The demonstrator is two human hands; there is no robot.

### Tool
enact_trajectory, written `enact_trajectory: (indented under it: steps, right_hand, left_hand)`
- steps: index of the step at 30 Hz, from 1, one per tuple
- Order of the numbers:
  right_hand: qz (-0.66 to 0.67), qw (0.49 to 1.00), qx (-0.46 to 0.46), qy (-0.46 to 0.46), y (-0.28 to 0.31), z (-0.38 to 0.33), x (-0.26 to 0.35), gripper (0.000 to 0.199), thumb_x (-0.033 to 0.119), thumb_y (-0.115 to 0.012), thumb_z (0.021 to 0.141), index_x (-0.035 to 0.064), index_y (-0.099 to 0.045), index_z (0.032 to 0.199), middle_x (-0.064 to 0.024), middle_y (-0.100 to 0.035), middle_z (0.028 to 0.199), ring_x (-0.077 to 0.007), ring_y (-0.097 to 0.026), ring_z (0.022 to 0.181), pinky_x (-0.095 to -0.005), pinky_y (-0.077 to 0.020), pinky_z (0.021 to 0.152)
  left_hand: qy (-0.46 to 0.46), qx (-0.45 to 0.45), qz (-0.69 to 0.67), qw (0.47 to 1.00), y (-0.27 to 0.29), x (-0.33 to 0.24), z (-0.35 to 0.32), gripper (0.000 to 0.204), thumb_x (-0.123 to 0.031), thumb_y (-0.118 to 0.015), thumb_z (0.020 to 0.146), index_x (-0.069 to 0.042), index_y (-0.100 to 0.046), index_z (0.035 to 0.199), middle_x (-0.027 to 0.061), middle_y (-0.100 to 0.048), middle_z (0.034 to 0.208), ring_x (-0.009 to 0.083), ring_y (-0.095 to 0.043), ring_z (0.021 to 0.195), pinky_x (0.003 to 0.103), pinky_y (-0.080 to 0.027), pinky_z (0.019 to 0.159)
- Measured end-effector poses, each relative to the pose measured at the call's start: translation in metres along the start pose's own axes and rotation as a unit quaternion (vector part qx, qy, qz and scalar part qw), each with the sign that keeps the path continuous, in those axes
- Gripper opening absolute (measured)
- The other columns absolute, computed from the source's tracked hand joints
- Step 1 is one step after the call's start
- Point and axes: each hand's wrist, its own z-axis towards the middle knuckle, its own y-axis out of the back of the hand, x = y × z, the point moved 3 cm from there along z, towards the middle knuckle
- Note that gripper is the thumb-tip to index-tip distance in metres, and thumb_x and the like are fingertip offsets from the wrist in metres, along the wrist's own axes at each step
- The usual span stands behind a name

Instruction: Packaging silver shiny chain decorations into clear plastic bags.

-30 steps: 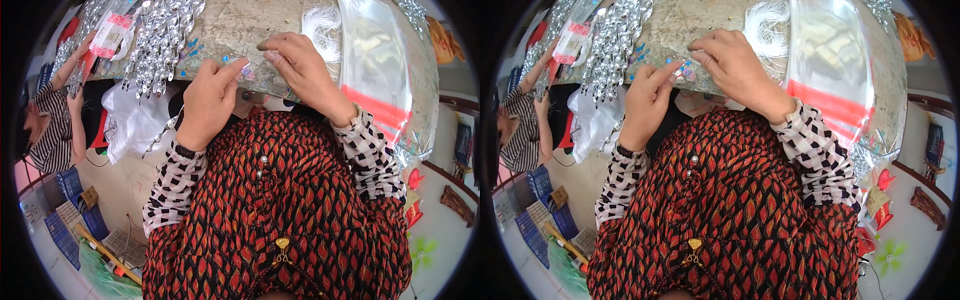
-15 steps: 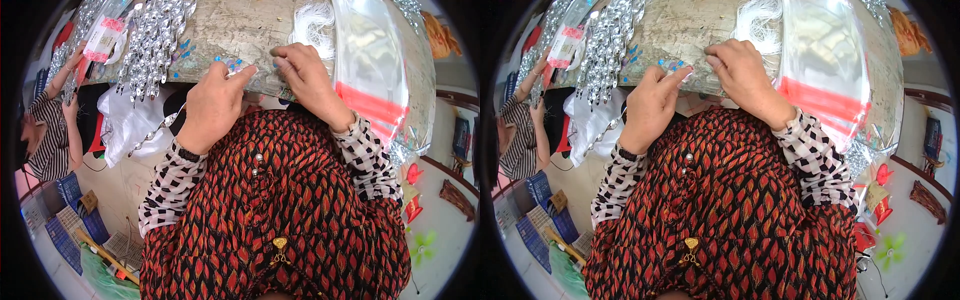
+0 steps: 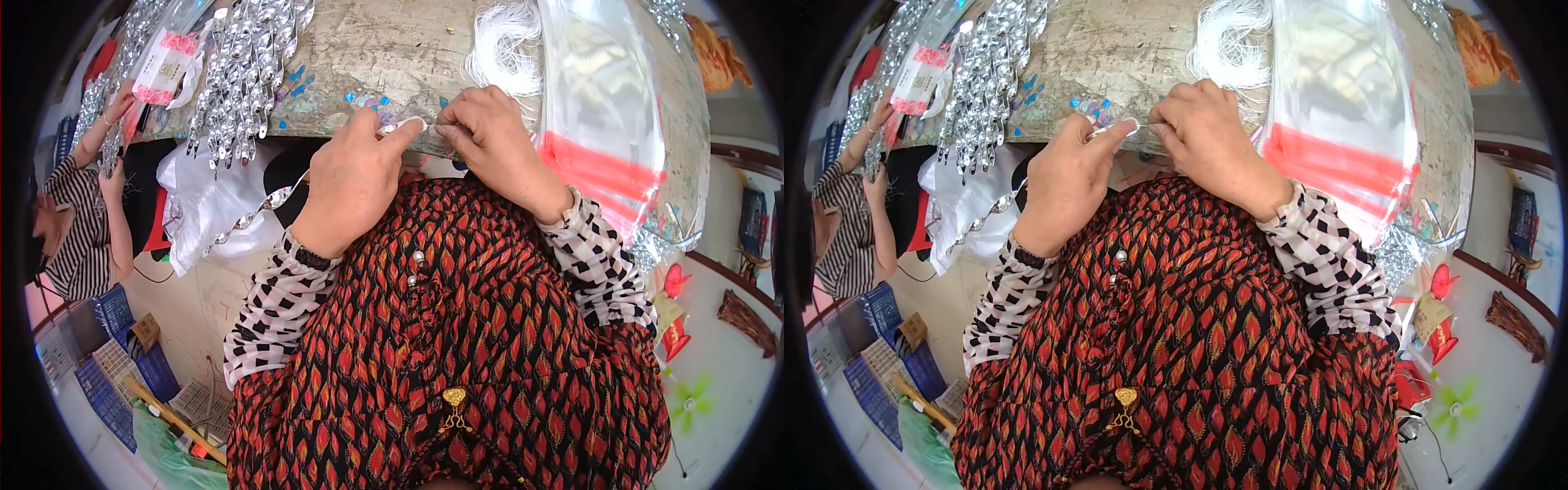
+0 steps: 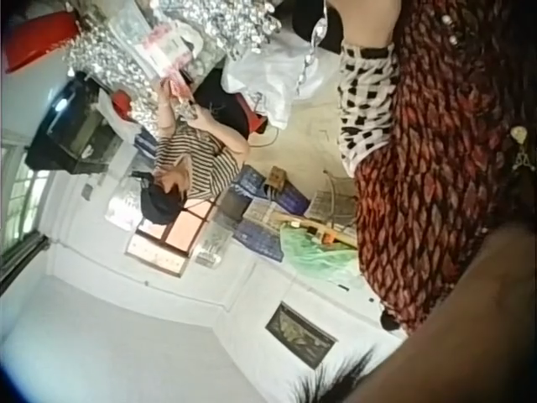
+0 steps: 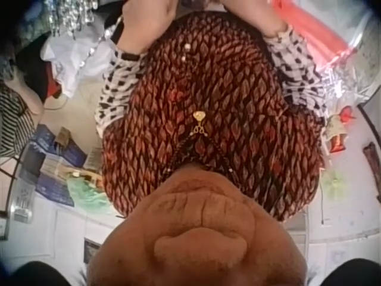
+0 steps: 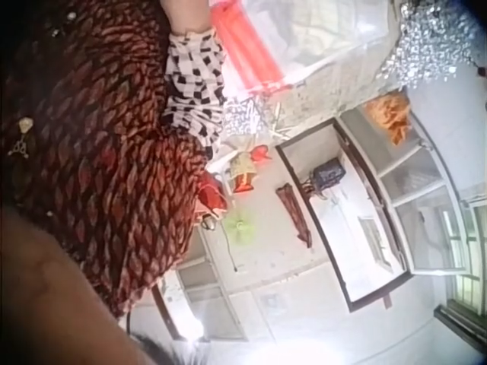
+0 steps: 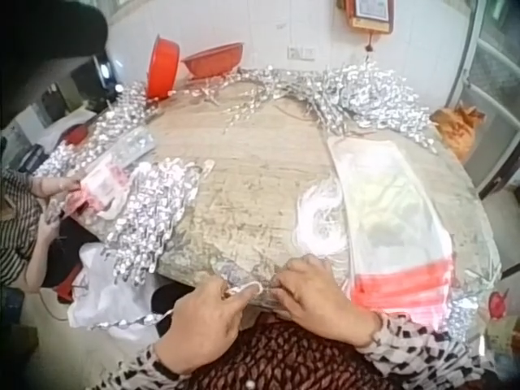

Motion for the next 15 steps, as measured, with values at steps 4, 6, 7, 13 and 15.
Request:
enact_trajectory:
  steps: [4, 6, 7, 13, 15]
  right_hand:
    - [-0.08, 0.997, -0.013, -0.017, 0.006, -0.002, -0.011, 0.008, 0.013, -0.062, 0.08, 0.0076, -0.062, 0.086, -0.005, -0.057, 0.085, -0.0259, -0.051, 0.088, -0.0364, -0.0359, 0.081]
    - [-0.096, 0.995, -0.028, -0.011, 0.011, 0.001, -0.014, 0.008, 0.013, -0.062, 0.08, 0.0079, -0.063, 0.087, -0.0048, -0.057, 0.085, -0.026, -0.051, 0.088, -0.0368, -0.0359, 0.081]
    - [-0.115, 0.993, -0.033, -0.006, 0.013, 0.004, -0.013, 0.009, 0.013, -0.062, 0.08, 0.0083, -0.064, 0.087, -0.0047, -0.057, 0.085, -0.026, -0.051, 0.089, -0.0369, -0.0361, 0.081]
    - [-0.141, 0.987, -0.041, -0.058, 0.018, 0.007, -0.031, 0.01, 0.015, -0.063, 0.08, 0.0089, -0.066, 0.087, -0.0048, -0.057, 0.085, -0.0264, -0.051, 0.089, -0.0379, -0.0374, 0.081]
    - [-0.145, 0.985, -0.043, -0.078, 0.02, 0.007, -0.035, 0.01, 0.015, -0.063, 0.08, 0.0089, -0.066, 0.087, -0.0049, -0.058, 0.085, -0.0265, -0.051, 0.089, -0.0381, -0.0378, 0.081]
  left_hand:
    - [0.015, 0.008, -0.009, 1.0, -0.005, 0.007, 0.006, 0.03, -0.009, -0.057, 0.08, -0.016, -0.063, 0.109, 0.0127, -0.053, 0.087, 0.0299, -0.06, 0.074, 0.04, -0.05, 0.062]
    - [0.021, -0.015, -0.007, 1.0, -0.005, 0.013, 0.006, 0.03, -0.009, -0.058, 0.083, -0.018, -0.062, 0.111, 0.0096, -0.052, 0.083, 0.0288, -0.059, 0.072, 0.04, -0.048, 0.06]
    - [0.027, -0.017, -0.003, 1.0, -0.002, 0.013, 0.004, 0.03, -0.009, -0.058, 0.083, -0.018, -0.062, 0.111, 0.0096, -0.052, 0.083, 0.0288, -0.059, 0.072, 0.04, -0.048, 0.06]
    - [0.04, 0.02, 0.001, 0.999, -0.01, 0.019, 0.015, 0.027, -0.01, -0.055, 0.081, -0.013, -0.063, 0.107, 0.0154, -0.056, 0.088, 0.0334, -0.062, 0.072, 0.042, -0.051, 0.063]
    - [0.033, 0.011, 0.008, 0.999, -0.011, 0.018, 0.017, 0.027, -0.01, -0.055, 0.081, -0.012, -0.063, 0.106, 0.0155, -0.056, 0.088, 0.0335, -0.062, 0.073, 0.042, -0.051, 0.064]
